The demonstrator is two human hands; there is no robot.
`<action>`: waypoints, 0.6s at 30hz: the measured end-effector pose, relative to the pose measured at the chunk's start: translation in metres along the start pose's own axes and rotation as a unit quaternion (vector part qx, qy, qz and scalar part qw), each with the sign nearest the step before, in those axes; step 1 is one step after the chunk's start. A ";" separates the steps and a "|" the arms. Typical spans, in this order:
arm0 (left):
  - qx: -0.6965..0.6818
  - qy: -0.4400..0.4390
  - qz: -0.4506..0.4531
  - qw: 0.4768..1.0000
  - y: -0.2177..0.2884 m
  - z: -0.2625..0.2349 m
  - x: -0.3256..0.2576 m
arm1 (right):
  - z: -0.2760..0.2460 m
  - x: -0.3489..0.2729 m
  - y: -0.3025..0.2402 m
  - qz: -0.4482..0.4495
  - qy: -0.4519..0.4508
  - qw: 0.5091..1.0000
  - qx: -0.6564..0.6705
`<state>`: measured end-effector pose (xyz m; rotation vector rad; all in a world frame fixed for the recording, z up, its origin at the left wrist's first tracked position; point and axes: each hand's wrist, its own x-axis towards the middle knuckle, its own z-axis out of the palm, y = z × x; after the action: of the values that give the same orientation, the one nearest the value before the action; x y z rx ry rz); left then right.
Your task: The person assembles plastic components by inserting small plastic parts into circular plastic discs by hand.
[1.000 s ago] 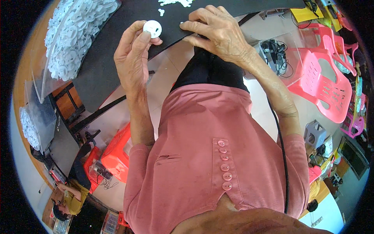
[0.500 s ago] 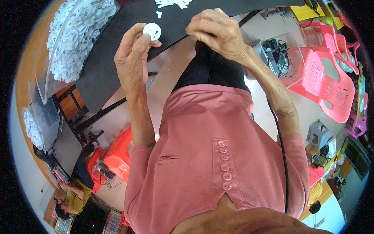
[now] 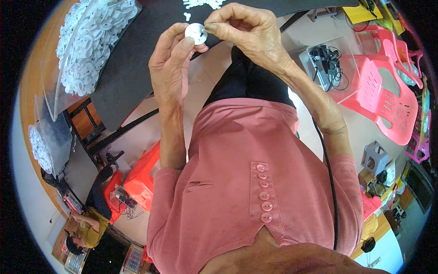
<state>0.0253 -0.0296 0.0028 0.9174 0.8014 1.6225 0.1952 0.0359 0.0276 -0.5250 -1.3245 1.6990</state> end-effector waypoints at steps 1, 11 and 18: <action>0.007 -0.003 -0.001 1.000 -0.001 0.001 0.000 | -0.001 0.000 0.000 -0.001 0.002 1.000 -0.001; 0.033 -0.005 0.008 0.999 -0.006 0.006 -0.001 | -0.009 0.000 0.022 -0.101 0.018 0.972 -0.210; 0.103 0.027 0.046 0.993 -0.007 0.016 -0.003 | 0.000 0.000 0.023 -0.115 0.069 0.975 -0.177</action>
<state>0.0431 -0.0304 0.0039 1.0724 0.9902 1.6724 0.1866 0.0349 0.0060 -0.6515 -1.5299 1.2226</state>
